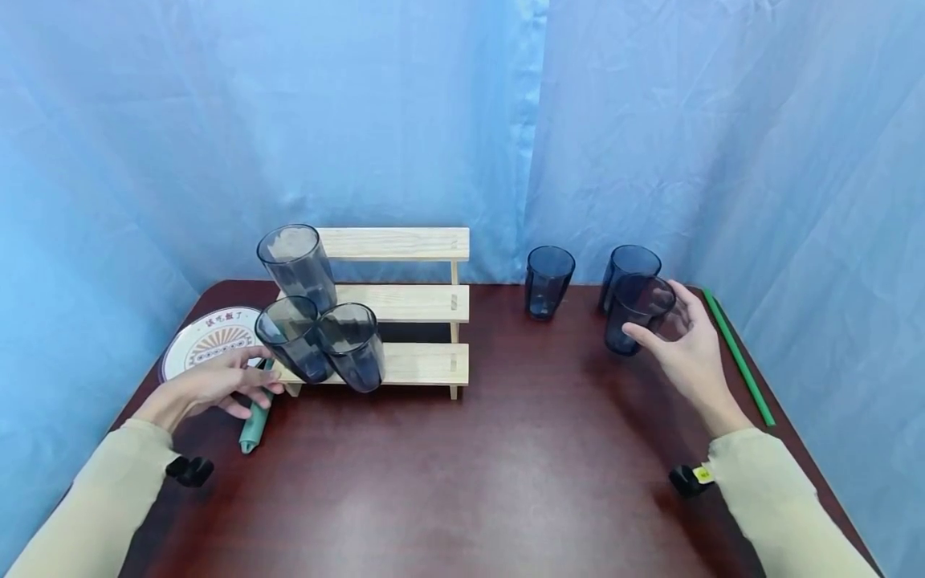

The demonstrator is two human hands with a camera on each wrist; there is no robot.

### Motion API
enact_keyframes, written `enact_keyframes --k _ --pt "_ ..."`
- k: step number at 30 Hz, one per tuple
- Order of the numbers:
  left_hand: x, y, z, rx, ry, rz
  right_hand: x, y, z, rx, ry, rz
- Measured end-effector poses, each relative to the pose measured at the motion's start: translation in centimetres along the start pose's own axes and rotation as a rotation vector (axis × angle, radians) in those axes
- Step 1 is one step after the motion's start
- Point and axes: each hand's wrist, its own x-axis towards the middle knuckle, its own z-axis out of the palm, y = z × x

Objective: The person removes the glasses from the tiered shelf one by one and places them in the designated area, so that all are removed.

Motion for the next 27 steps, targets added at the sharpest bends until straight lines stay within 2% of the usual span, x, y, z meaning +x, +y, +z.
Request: enact_keyframes --k 4,10,19,22,27 --pt "0.0 0.1 0.0 -0.002 0.001 -0.005 0.2 1.4 0.1 -0.015 0.009 0.012" --pt "0.1 0.1 0.0 -0.008 -0.001 -0.008 0.3 2.4 0.1 0.003 0.014 0.03" --pt "0.0 0.0 0.1 0.005 -0.004 -0.01 0.6 3.9 0.4 0.098 0.043 0.028" --pt "0.0 0.0 0.1 0.005 -0.002 -0.017 0.5 3.8 0.2 0.107 0.021 0.026" --pt "-0.1 -0.1 0.0 0.007 0.001 -0.005 1.0 4.0 -0.4 0.037 -0.054 -0.014"
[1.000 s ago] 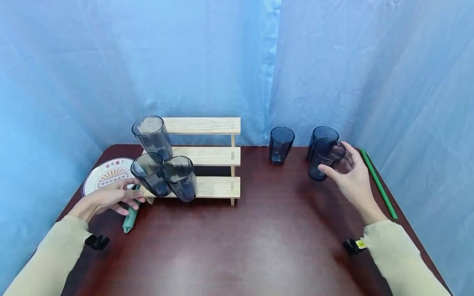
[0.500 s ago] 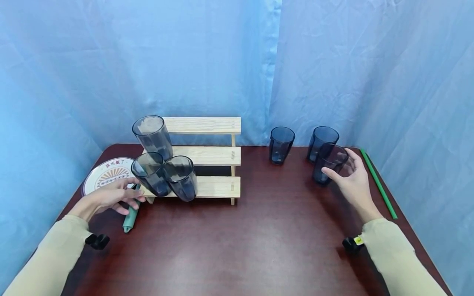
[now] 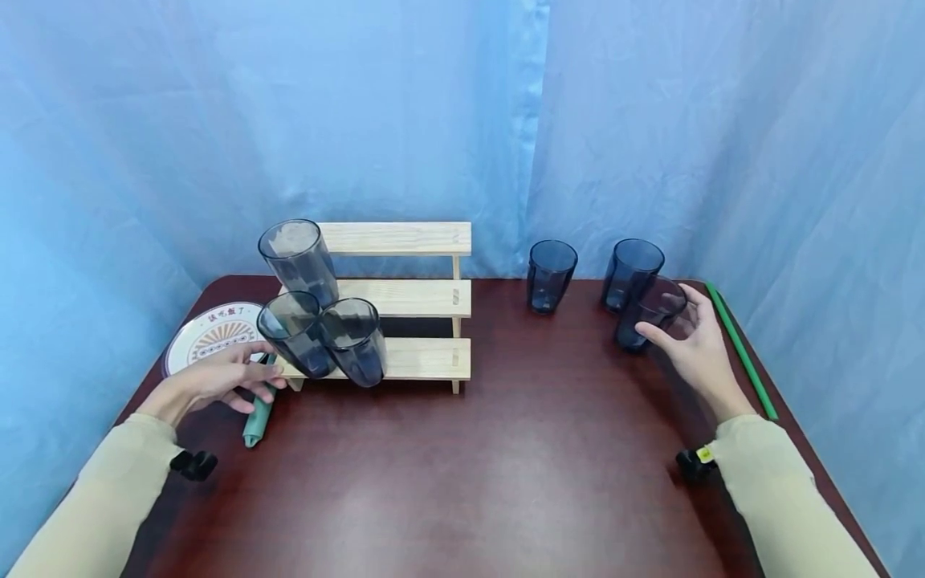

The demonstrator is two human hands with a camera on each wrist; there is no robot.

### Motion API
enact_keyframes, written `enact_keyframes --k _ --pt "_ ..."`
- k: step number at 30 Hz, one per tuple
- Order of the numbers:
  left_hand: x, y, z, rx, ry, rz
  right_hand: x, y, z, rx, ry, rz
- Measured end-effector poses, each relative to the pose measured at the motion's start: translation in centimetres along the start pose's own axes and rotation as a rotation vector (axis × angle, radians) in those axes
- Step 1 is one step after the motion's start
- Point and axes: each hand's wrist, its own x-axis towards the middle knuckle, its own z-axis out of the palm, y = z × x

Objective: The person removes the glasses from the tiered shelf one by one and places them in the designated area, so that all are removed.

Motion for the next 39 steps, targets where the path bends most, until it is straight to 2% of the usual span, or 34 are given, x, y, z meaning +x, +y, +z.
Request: enact_keyframes --k 6,19,39 --pt "-0.1 0.0 -0.1 0.002 -0.001 -0.003 0.8 1.0 0.0 -0.012 -0.007 -0.019" --pt "0.0 -0.2 -0.2 -0.004 -0.01 -0.003 0.3 1.3 0.1 -0.05 0.006 0.0" --pt "0.0 0.3 -0.1 -0.001 -0.029 0.015 0.3 0.5 -0.4 -0.028 -0.007 -0.003"
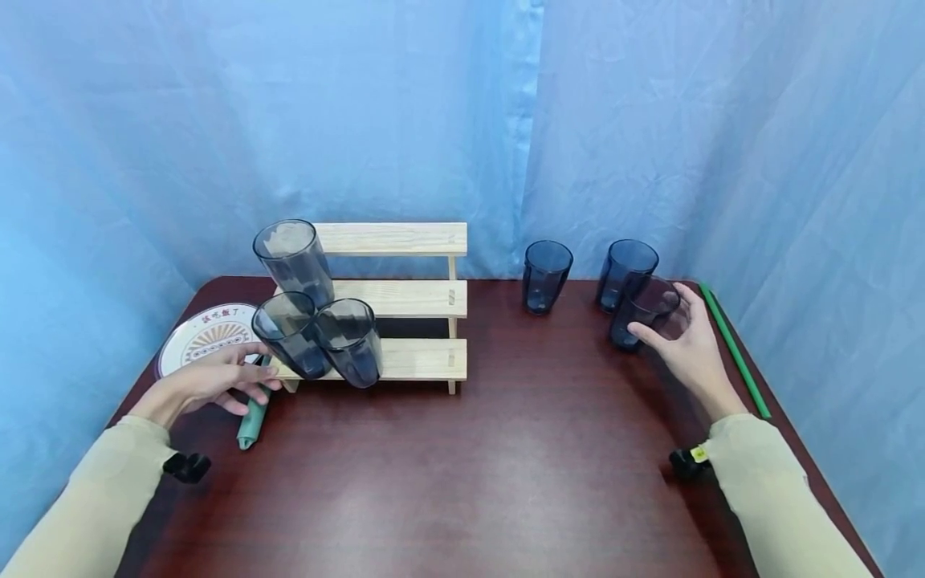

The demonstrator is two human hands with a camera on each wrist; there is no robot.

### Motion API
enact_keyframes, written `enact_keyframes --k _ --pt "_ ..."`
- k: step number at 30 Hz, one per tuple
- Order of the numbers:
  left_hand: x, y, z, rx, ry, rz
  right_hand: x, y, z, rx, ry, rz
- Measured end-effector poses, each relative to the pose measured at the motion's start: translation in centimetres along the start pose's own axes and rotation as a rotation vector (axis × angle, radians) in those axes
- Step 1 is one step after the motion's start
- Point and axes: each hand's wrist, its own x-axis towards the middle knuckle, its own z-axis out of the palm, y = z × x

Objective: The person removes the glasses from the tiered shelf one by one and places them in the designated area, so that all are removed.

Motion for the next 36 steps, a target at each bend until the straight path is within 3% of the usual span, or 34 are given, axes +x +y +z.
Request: enact_keyframes --k 4,8,11,18,27,36 --pt "0.0 -0.1 0.0 0.001 0.007 -0.009 -0.2 -1.8 0.0 -0.033 0.078 -0.037" --pt "0.0 -0.1 -0.1 -0.001 0.015 -0.018 0.2 -5.3 0.7 -0.059 0.17 -0.155" --pt "-0.1 -0.2 -0.3 0.0 0.012 -0.018 0.7 -8.5 1.6 -0.03 0.159 -0.244" --pt "-0.2 -0.2 -0.4 0.012 0.016 -0.012 2.2 -15.0 6.0 0.154 -0.018 -0.349" --pt "0.0 -0.2 -0.4 0.001 0.011 -0.01 4.4 -22.8 13.4 0.286 -0.289 -0.449" --pt "0.2 -0.1 -0.3 0.001 0.004 -0.006 5.8 -28.9 20.4 0.367 -0.51 -0.401"
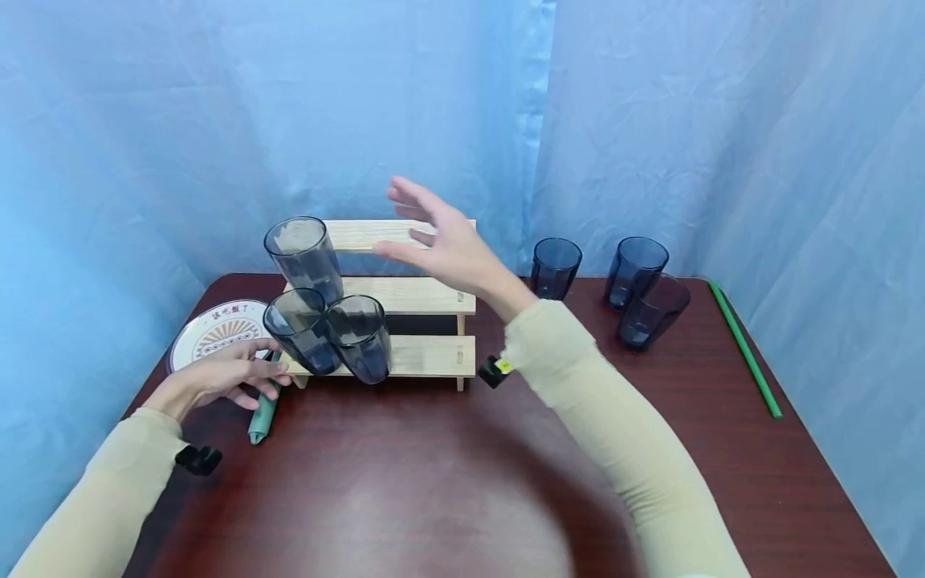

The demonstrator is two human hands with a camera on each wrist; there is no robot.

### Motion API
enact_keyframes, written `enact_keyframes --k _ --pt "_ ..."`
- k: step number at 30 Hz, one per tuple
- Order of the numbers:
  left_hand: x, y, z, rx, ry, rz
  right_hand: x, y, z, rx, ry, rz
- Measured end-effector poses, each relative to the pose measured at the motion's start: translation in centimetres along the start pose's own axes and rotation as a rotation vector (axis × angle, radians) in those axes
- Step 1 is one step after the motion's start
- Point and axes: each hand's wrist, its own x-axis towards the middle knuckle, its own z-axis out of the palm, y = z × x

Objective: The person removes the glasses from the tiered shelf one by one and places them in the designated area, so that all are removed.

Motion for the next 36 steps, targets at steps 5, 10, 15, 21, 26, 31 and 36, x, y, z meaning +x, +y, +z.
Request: enact_keyframes --k 5,10,15,21,26,31,36 --pt "0.2 0.1 0.0 0.003 0.009 -0.013 2.6 -0.2 3.1 0.029 -0.097 0.053" --pt "0.2 0.1 -0.1 0.004 0.003 -0.024 4.4 -0.1 5.3 0.016 -0.164 0.119" --pt "0.1 0.1 -0.3 0.0 -0.005 -0.029 5.8 0.1 7.0 -0.049 -0.196 0.193" --pt "-0.1 0.0 -0.6 -0.014 -0.016 -0.019 6.8 1.3 8.3 -0.051 -0.198 0.268" --pt "-0.2 0.0 -0.6 -0.013 -0.019 -0.014 7.0 2.2 9.0 -0.08 -0.184 0.314" --pt "-0.2 0.0 -0.5 -0.014 -0.033 -0.007 7.1 2.8 9.4 -0.103 -0.172 0.316" --pt "-0.2 -0.1 -0.4 -0.015 -0.033 -0.009 7.1 3.1 9.6 -0.089 -0.166 0.312"
